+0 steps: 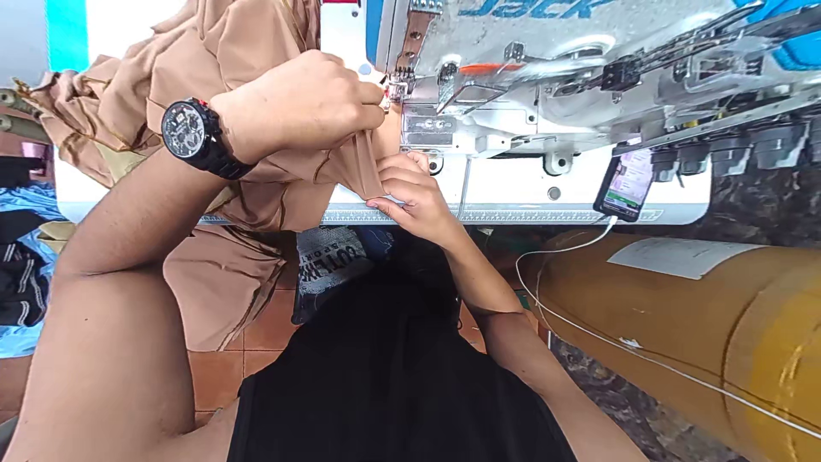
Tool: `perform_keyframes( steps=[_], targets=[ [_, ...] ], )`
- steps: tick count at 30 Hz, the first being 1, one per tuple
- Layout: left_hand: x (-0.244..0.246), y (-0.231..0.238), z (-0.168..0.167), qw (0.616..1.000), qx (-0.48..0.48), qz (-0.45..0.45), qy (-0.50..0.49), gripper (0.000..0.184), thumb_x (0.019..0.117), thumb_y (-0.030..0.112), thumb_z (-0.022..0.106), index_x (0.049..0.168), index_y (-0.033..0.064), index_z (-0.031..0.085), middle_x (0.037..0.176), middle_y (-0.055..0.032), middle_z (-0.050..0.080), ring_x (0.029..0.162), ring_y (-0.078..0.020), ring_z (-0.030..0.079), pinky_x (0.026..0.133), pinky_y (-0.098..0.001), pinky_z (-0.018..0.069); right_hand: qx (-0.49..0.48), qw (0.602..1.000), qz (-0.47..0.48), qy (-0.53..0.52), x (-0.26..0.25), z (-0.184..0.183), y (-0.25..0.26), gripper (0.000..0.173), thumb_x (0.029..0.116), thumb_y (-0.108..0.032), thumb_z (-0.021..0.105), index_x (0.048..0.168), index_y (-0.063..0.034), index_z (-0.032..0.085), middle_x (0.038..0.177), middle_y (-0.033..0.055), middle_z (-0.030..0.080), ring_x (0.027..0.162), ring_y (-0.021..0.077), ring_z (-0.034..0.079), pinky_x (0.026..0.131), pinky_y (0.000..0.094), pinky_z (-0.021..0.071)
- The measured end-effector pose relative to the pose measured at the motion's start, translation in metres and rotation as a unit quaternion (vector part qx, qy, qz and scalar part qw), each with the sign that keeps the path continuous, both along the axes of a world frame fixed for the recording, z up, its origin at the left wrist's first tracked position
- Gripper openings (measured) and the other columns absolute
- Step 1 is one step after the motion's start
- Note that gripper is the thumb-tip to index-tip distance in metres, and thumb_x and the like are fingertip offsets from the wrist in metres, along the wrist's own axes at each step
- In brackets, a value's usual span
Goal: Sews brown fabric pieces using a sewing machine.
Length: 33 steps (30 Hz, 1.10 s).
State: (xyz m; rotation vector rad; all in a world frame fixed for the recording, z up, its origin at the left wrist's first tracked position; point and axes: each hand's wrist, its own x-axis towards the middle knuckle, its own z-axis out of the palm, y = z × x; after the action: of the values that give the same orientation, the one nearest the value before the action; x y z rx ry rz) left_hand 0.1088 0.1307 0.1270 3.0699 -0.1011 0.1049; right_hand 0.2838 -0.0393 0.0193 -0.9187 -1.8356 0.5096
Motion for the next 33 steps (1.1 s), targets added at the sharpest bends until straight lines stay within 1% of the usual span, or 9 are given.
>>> perform_keyframes(
  steps=[8,14,23,26,28,30,31,32,33],
  targets=[
    [-0.001,0.003,0.001,1.000,-0.002,0.002,0.001,0.024,0.1021,0.003,0.042,0.095,-0.0033,0.063,0.096,-0.0229,0.066,0.081,-0.0433,0.068,0.061,-0.0557,0.0499,-0.020,0.999,0.036,0.029,0.003,0.003,0.004,0.016,0.0932,-0.013,0.073,0.082,-0.0006,0.074,0.094,0.0111,0.074,0.112,0.0262,0.066,0.101,0.0426,0.0504],
    [-0.001,0.004,0.001,1.000,0.001,0.006,-0.001,0.024,0.1022,0.004,0.042,0.096,-0.0031,0.064,0.099,-0.0229,0.067,0.081,-0.0429,0.068,0.062,-0.0557,0.0509,-0.023,0.996,0.063,0.055,0.005,0.005,0.005,0.018,0.0933,-0.011,0.072,0.080,0.0015,0.073,0.089,0.0112,0.072,0.108,0.0245,0.066,0.100,0.0372,0.0514],
    [-0.005,0.004,0.003,1.000,-0.014,0.014,0.004,0.028,0.1030,0.009,0.039,0.098,-0.0017,0.064,0.101,-0.0210,0.068,0.082,-0.0416,0.068,0.063,-0.0557,0.0509,-0.034,0.994,0.072,0.075,0.010,0.003,0.001,0.020,0.0951,-0.014,0.070,0.081,0.0014,0.072,0.090,0.0108,0.072,0.108,0.0230,0.066,0.098,0.0367,0.0519],
    [-0.010,-0.005,0.003,0.998,-0.059,0.006,-0.008,0.031,0.0973,0.021,0.044,0.095,0.0015,0.068,0.107,-0.0173,0.071,0.088,-0.0380,0.068,0.067,-0.0560,0.0515,-0.036,0.994,0.071,0.080,0.011,0.002,0.000,0.020,0.0953,-0.013,0.070,0.081,0.0012,0.072,0.091,0.0110,0.073,0.109,0.0239,0.066,0.099,0.0377,0.0515],
    [-0.016,-0.019,-0.006,0.995,-0.100,0.008,-0.030,0.039,0.0975,0.040,0.050,0.092,0.0060,0.068,0.108,-0.0137,0.072,0.087,-0.0336,0.066,0.068,-0.0525,0.0505,-0.039,0.993,0.075,0.083,0.010,0.000,-0.002,0.019,0.0954,-0.012,0.070,0.083,0.0013,0.073,0.093,0.0112,0.073,0.110,0.0235,0.066,0.100,0.0372,0.0521],
    [-0.024,-0.039,-0.021,0.992,-0.106,0.034,-0.052,0.054,0.0958,0.059,0.053,0.095,0.0079,0.070,0.108,-0.0109,0.073,0.088,-0.0299,0.064,0.069,-0.0473,0.0471,-0.041,0.992,0.085,0.087,0.010,-0.002,-0.004,0.018,0.0956,-0.012,0.070,0.085,0.0018,0.074,0.094,0.0112,0.073,0.111,0.0229,0.066,0.100,0.0362,0.0523],
    [-0.027,-0.049,-0.030,0.992,-0.090,0.056,-0.066,0.057,0.0947,0.062,0.054,0.099,0.0078,0.071,0.107,-0.0103,0.072,0.089,-0.0294,0.062,0.070,-0.0457,0.0448,-0.041,0.991,0.089,0.090,0.011,-0.002,-0.004,0.017,0.0951,-0.012,0.071,0.085,0.0021,0.074,0.095,0.0115,0.073,0.111,0.0232,0.065,0.101,0.0367,0.0518],
    [-0.030,-0.057,-0.039,0.991,-0.066,0.078,-0.085,0.053,0.0961,0.057,0.055,0.103,0.0067,0.071,0.108,-0.0119,0.071,0.092,-0.0312,0.062,0.071,-0.0458,0.0432,-0.040,0.991,0.089,0.095,0.011,-0.001,-0.004,0.017,0.0946,-0.012,0.071,0.085,0.0022,0.073,0.094,0.0116,0.073,0.112,0.0233,0.065,0.102,0.0371,0.0514],
    [-0.033,-0.064,-0.045,0.988,-0.041,0.104,-0.103,0.042,0.0984,0.045,0.057,0.109,0.0059,0.070,0.112,-0.0140,0.070,0.095,-0.0336,0.063,0.072,-0.0467,0.0443,-0.039,0.990,0.088,0.100,0.012,0.001,-0.003,0.017,0.0942,-0.012,0.072,0.084,0.0020,0.073,0.094,0.0115,0.073,0.112,0.0231,0.065,0.102,0.0374,0.0513]
  ],
)
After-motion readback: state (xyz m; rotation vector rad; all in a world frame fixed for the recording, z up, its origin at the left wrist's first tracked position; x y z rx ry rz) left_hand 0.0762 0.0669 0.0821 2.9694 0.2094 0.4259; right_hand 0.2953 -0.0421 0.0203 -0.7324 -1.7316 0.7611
